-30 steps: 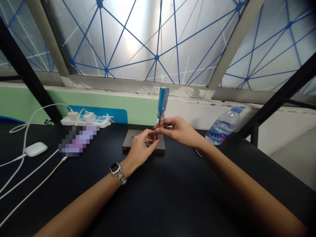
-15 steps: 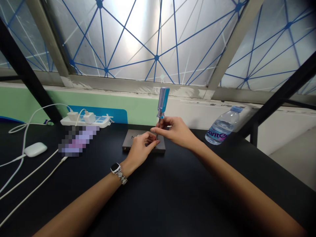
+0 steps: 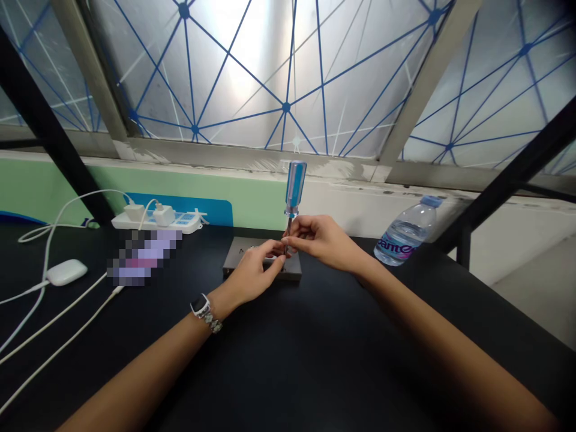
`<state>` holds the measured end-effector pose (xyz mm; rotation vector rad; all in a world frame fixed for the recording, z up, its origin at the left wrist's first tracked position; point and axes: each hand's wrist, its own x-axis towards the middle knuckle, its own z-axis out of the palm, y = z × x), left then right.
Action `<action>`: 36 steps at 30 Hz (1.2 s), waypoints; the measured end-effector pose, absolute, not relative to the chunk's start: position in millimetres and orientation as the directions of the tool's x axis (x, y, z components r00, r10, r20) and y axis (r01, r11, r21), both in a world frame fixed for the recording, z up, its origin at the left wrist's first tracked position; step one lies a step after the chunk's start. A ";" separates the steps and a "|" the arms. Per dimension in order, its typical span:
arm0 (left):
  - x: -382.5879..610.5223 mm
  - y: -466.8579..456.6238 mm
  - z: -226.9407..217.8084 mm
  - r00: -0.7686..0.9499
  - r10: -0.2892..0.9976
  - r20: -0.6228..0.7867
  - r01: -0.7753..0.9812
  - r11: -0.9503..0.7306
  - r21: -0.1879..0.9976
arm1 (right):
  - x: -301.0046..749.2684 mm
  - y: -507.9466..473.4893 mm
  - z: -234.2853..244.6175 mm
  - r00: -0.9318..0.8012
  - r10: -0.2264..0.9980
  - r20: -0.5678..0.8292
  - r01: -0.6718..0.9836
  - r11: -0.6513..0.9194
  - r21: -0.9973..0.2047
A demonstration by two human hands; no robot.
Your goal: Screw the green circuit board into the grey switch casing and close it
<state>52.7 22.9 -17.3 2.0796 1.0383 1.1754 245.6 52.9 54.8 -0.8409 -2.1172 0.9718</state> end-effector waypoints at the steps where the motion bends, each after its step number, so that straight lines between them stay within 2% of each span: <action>1: 48.2 23.4 -15.3 0.338 0.813 0.475 0.398 -0.580 0.710 | 245.1 53.3 53.6 -0.557 0.769 0.315 0.296 0.538 -0.790; 5: 30.3 27.5 -12.1 0.427 0.797 0.427 0.544 -0.603 0.583 | 243.3 53.8 49.3 -0.463 0.796 0.390 0.394 0.579 -0.714; 10: 23.9 32.1 -13.2 0.533 0.752 0.387 0.561 -0.657 0.504 | 240.1 54.1 42.2 -0.402 0.800 0.445 0.456 0.597 -0.660; 17: 25.8 26.2 -6.0 0.599 0.725 0.339 0.584 -0.686 0.435 | 237.9 58.4 38.0 -0.291 0.813 0.504 0.290 0.577 -0.764; 22: 28.2 17.0 -3.0 0.634 0.723 0.274 0.656 -0.691 0.304 | 241.6 61.5 41.8 -0.260 0.813 0.521 0.183 0.571 -0.800; 27: 32.5 12.0 -1.3 0.655 0.712 0.251 0.690 -0.700 0.185 | 242.1 62.4 39.5 -0.269 0.811 0.520 0.175 0.572 -0.801; 36: 32.9 12.1 -2.9 0.650 0.712 0.264 0.690 -0.699 0.188 | 242.8 53.7 35.3 -0.263 0.848 0.460 0.151 0.508 -0.848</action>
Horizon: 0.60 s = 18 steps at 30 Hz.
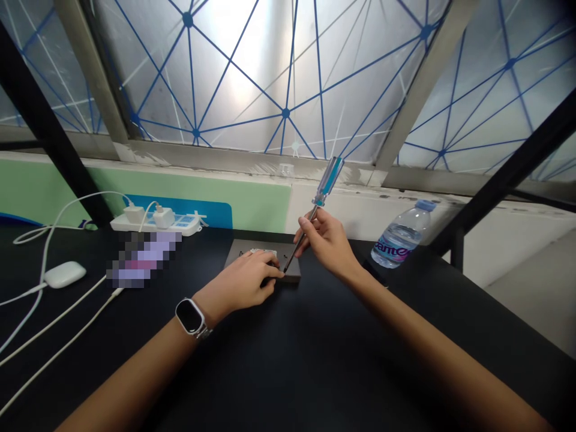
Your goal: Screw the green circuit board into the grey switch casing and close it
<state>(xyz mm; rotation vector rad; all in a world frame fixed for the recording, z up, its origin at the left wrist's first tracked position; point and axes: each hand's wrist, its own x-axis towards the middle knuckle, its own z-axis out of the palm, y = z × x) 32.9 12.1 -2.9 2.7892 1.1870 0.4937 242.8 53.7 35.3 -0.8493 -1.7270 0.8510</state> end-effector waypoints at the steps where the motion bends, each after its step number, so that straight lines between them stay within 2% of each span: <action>1: 33.0 12.6 -3.0 0.652 0.710 0.265 0.687 -0.701 0.191 | 243.4 51.6 32.6 -0.260 0.855 0.448 0.131 0.491 -0.861; 5: 32.4 15.4 -3.8 0.646 0.714 0.268 0.676 -0.699 0.233 | 250.1 41.1 13.1 -0.230 0.896 0.379 0.018 0.393 -0.919; 12: 26.2 21.4 -10.5 0.589 0.741 0.324 0.669 -0.671 0.320 | 269.8 24.0 -27.3 -0.101 0.982 0.161 -0.129 0.148 -0.981; 15: 25.4 24.7 -11.8 0.587 0.751 0.303 0.692 -0.659 0.295 | 267.8 21.4 -35.7 -0.108 0.990 0.094 -0.140 0.079 -0.987; 18: 27.0 32.7 -11.0 0.576 0.777 0.255 0.747 -0.627 0.222 | 261.2 20.1 -39.7 -0.149 0.987 0.059 -0.145 0.037 -0.989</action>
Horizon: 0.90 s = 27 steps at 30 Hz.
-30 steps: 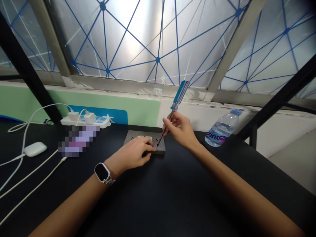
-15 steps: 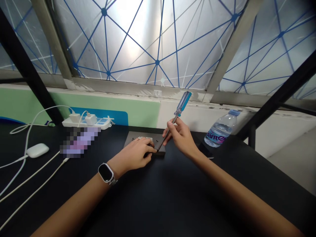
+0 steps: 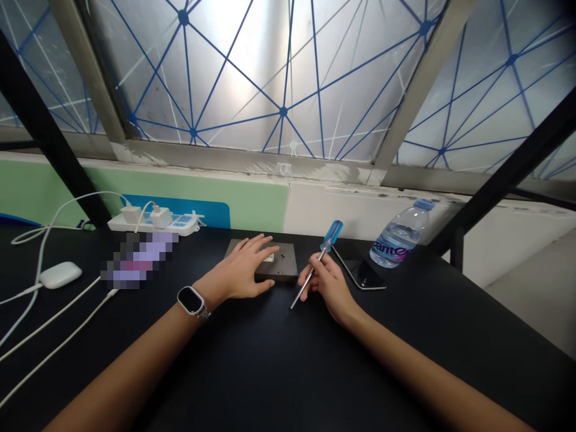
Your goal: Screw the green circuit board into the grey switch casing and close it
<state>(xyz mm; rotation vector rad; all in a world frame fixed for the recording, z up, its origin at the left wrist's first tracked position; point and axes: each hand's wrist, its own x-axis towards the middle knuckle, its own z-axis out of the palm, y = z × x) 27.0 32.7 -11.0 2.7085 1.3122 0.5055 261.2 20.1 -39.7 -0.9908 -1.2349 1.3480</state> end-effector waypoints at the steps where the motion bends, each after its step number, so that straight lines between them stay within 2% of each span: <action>1: 27.8 36.3 -10.4 0.577 0.784 0.229 0.760 -0.618 0.199 | 259.4 19.8 -40.5 -0.166 0.985 0.054 -0.148 0.029 -0.989; 5: 29.5 51.9 -7.5 0.591 0.798 0.121 0.776 -0.603 0.185 | 257.7 19.4 -42.7 -0.190 0.981 0.044 -0.155 0.015 -0.988; 8: 28.6 59.5 -4.5 0.598 0.789 0.138 0.770 -0.614 0.176 | 259.5 20.2 -44.2 -0.186 0.982 0.038 -0.162 0.008 -0.987; 11: 26.5 57.1 -1.2 0.579 0.800 0.156 0.795 -0.597 0.108 | 260.3 20.7 -44.8 -0.182 0.983 0.040 -0.167 0.009 -0.986; 15: 23.3 35.5 1.5 0.489 0.856 0.165 0.866 -0.500 0.024 | 259.2 19.7 -43.5 -0.182 0.983 0.034 -0.157 0.005 -0.988; 20: 21.7 8.3 7.1 0.383 0.915 0.128 0.923 -0.383 -0.027 | 258.5 19.0 -43.2 -0.196 0.980 0.038 -0.147 0.009 -0.989; 22: 23.2 8.1 9.2 0.442 0.872 0.210 0.897 -0.433 -0.089 | 258.6 19.3 -43.8 -0.198 0.980 0.038 -0.143 0.009 -0.990; 24: 25.4 14.0 8.7 0.597 0.748 0.289 0.799 -0.588 -0.127 | 258.6 19.5 -44.1 -0.195 0.980 0.039 -0.139 0.012 -0.990; 26: 27.4 22.4 4.8 0.736 0.619 0.275 0.656 -0.753 -0.061 | 258.4 19.6 -43.9 -0.188 0.981 0.039 -0.139 0.013 -0.990; 27: 28.0 26.2 1.7 0.755 0.597 0.273 0.622 -0.783 -0.009 | 258.4 19.6 -43.7 -0.185 0.982 0.038 -0.140 0.012 -0.990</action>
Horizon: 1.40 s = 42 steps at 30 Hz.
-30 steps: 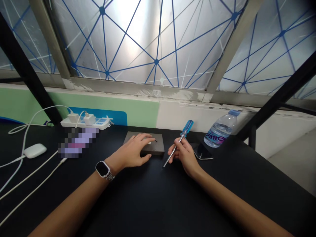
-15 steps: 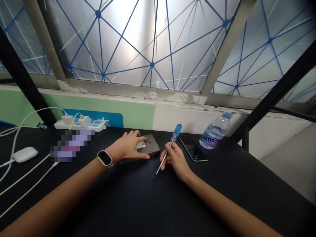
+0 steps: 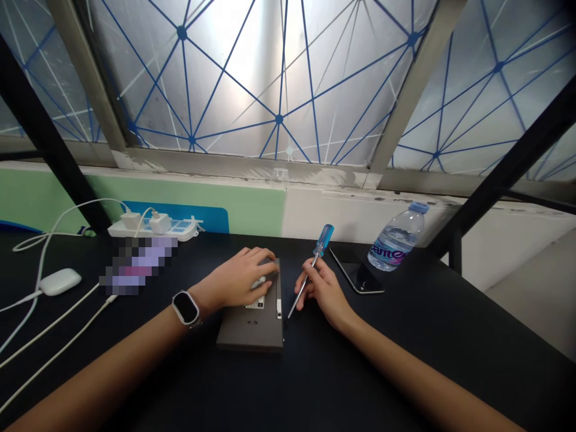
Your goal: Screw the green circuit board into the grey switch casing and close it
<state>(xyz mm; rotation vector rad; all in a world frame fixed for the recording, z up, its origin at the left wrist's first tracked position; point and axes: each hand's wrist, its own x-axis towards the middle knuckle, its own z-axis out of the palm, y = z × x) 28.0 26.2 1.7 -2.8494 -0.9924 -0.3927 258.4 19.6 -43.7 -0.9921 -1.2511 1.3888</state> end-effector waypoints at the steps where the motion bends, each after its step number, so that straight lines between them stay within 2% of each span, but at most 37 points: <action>1: 28.2 29.4 -1.8 0.754 0.596 0.277 0.610 -0.792 0.042 | 258.3 19.6 -43.3 -0.185 0.982 0.036 -0.141 0.009 -0.990; 4: 26.7 33.3 -11.3 0.729 0.621 0.288 0.615 -0.779 0.123 | 258.3 19.1 -42.4 -0.198 0.980 0.030 -0.141 0.001 -0.990; 17: 27.0 28.1 -13.2 0.727 0.627 0.280 0.635 -0.769 0.072 | 257.3 18.6 -42.1 -0.165 0.986 0.023 -0.142 0.000 -0.990; 29: 19.6 23.2 -21.5 0.664 0.682 0.305 0.668 -0.725 0.165 | 256.3 17.9 -41.9 -0.174 0.984 0.034 -0.137 0.010 -0.991; 32: 19.3 24.9 -21.2 0.637 0.711 0.298 0.677 -0.701 0.227 | 256.6 17.9 -41.4 -0.176 0.984 0.041 -0.125 0.019 -0.992; 37: 17.9 40.7 -17.9 0.605 0.739 0.297 0.625 -0.672 0.399 | 256.2 17.7 -39.4 -0.176 0.983 0.051 -0.113 0.031 -0.993; 42: 27.9 64.0 -22.2 0.612 0.730 0.305 0.590 -0.678 0.439 | 256.0 17.7 -39.5 -0.181 0.982 0.063 -0.099 0.046 -0.994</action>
